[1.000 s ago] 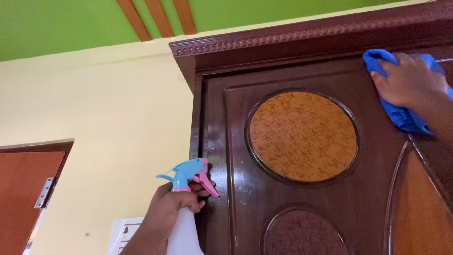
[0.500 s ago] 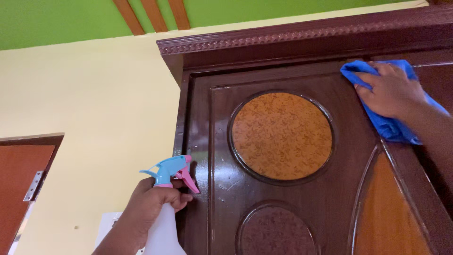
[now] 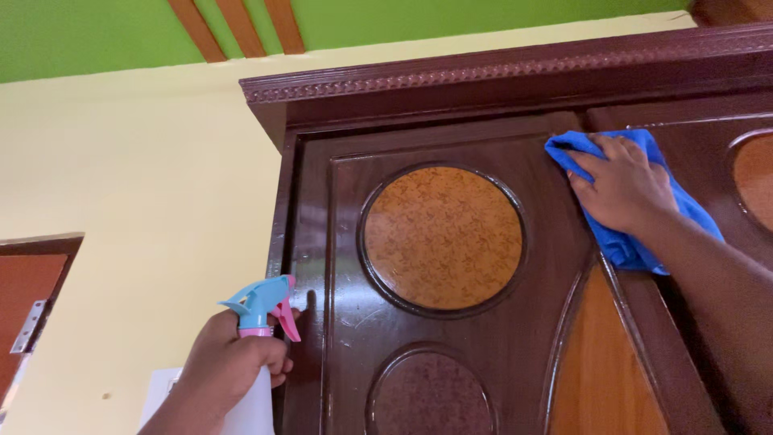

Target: The person cleans a dark brown wooden door by spraying a cleaning solution from a white bottle and wiping the surface with a blue cloth. They systematically clean the door's panels and handle area.

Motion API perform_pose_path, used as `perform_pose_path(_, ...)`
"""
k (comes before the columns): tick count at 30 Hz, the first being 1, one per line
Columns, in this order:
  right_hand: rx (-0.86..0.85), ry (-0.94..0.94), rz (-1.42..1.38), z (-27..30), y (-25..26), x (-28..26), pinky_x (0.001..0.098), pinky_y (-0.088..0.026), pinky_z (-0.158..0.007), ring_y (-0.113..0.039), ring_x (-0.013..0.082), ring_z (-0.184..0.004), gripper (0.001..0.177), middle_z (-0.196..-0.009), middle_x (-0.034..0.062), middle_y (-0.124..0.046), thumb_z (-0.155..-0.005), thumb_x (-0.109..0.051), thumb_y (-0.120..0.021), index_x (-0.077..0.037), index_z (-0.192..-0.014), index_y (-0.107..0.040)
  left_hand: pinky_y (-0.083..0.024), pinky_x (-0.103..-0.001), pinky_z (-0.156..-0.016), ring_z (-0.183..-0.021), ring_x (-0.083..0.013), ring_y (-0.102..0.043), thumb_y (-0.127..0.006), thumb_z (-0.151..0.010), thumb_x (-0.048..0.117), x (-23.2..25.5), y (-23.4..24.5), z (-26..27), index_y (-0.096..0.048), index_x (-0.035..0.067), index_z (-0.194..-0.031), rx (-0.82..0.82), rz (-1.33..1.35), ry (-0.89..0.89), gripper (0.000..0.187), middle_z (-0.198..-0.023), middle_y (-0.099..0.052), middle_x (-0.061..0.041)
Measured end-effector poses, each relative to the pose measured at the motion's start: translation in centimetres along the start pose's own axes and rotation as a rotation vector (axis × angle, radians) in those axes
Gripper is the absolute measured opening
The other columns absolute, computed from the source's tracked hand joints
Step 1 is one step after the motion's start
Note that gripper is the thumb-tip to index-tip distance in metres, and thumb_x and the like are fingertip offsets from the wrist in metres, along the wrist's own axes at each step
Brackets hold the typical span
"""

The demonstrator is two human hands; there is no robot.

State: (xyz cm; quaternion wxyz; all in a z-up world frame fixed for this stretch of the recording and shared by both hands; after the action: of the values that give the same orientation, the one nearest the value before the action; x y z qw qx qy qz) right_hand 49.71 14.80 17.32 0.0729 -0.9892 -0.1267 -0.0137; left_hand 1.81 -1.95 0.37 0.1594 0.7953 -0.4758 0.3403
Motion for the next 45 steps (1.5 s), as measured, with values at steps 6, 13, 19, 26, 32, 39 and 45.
perform_pose_path(6,-0.021,-0.001,0.019,1.9,1.1,-0.5,0.0675,-0.032,-0.108,-0.030,0.0353,-0.148,0.053,-0.162,0.0064,-0.035,-0.094,-0.044,-0.052,-0.032,-0.145,-0.055,-0.052,-0.040,-0.056,-0.058,-0.0267,-0.065,-0.062,-0.063,-0.005,3.4,-1.7,2.5,-0.069,-0.008,-0.085,-0.038,-0.020,-0.068,0.024,-0.069,-0.067,-0.020)
perform_pose_path(13,-0.072,-0.022,0.049,4.5,2.6,-1.4,0.0645,-0.033,-0.110,-0.029,0.0311,-0.150,0.050,-0.161,0.0032,-0.036,-0.096,-0.046,-0.051,-0.035,-0.144,-0.055,-0.053,-0.040,-0.056,-0.060,-0.0243,-0.065,-0.063,-0.064,-0.005,6.2,-3.9,5.0,-0.065,-0.007,-0.080,-0.023,-0.033,-0.085,0.017,-0.068,-0.066,-0.016)
perform_pose_path(19,-0.056,-0.005,0.045,7.0,3.1,-1.8,0.0634,-0.034,-0.110,-0.030,0.0320,-0.149,0.051,-0.161,0.0040,-0.037,-0.095,-0.045,-0.051,-0.034,-0.145,-0.055,-0.054,-0.040,-0.054,-0.060,-0.0253,-0.066,-0.064,-0.062,-0.004,7.0,-5.2,6.3,-0.067,-0.005,-0.094,-0.025,0.015,-0.109,0.032,-0.071,-0.067,-0.017)
perform_pose_path(26,-0.030,-0.009,0.065,9.5,3.6,-2.1,0.0627,-0.033,-0.111,-0.029,0.0320,-0.150,0.050,-0.160,0.0043,-0.037,-0.095,-0.045,-0.051,-0.032,-0.143,-0.056,-0.054,-0.037,-0.053,-0.059,-0.0223,-0.064,-0.065,-0.062,0.001,8.4,-7.7,8.8,-0.068,0.017,-0.127,-0.089,0.013,-0.136,0.067,-0.071,-0.065,-0.012)
perform_pose_path(32,-0.041,-0.021,0.093,11.9,4.4,-2.8,0.0626,-0.033,-0.110,-0.029,0.0328,-0.149,0.050,-0.160,0.0045,-0.036,-0.093,-0.044,-0.053,-0.032,-0.142,-0.056,-0.054,-0.036,-0.053,-0.057,-0.0201,-0.064,-0.065,-0.062,0.000,9.3,-9.7,9.9,-0.068,0.020,-0.134,-0.119,0.056,-0.094,0.074,-0.072,-0.064,-0.010)
perform_pose_path(39,-0.036,0.009,0.088,15.2,5.4,-3.0,0.0609,-0.033,-0.111,-0.031,0.0360,-0.148,0.050,-0.159,0.0075,-0.038,-0.090,-0.041,-0.056,-0.028,-0.138,-0.060,-0.051,-0.036,-0.049,-0.054,-0.0192,-0.061,-0.057,-0.060,-0.004,9.0,-12.0,10.3,-0.069,-0.002,-0.125,-0.242,0.049,-0.246,0.067,-0.068,-0.063,-0.008)
perform_pose_path(45,-0.024,0.063,0.112,17.7,6.3,-3.1,0.0586,-0.033,-0.112,-0.033,0.0363,-0.147,0.050,-0.157,0.0080,-0.041,-0.085,-0.038,-0.060,-0.027,-0.133,-0.063,-0.051,-0.035,-0.049,-0.054,-0.0170,-0.061,-0.058,-0.060,-0.002,9.0,-13.9,10.9,-0.062,0.012,-0.141,-0.271,0.076,-0.197,0.082,-0.073,-0.064,-0.002)
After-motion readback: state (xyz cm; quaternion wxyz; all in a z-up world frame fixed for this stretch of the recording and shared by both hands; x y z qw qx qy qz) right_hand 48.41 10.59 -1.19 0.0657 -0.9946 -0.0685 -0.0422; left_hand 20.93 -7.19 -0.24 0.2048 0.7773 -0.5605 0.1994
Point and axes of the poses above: each hand's wrist, its own z-axis away from the middle knuckle, its own y-axis out of the back of the hand, x = y × z, the point moved 1 cm from there along -z, towards the middle knuckle
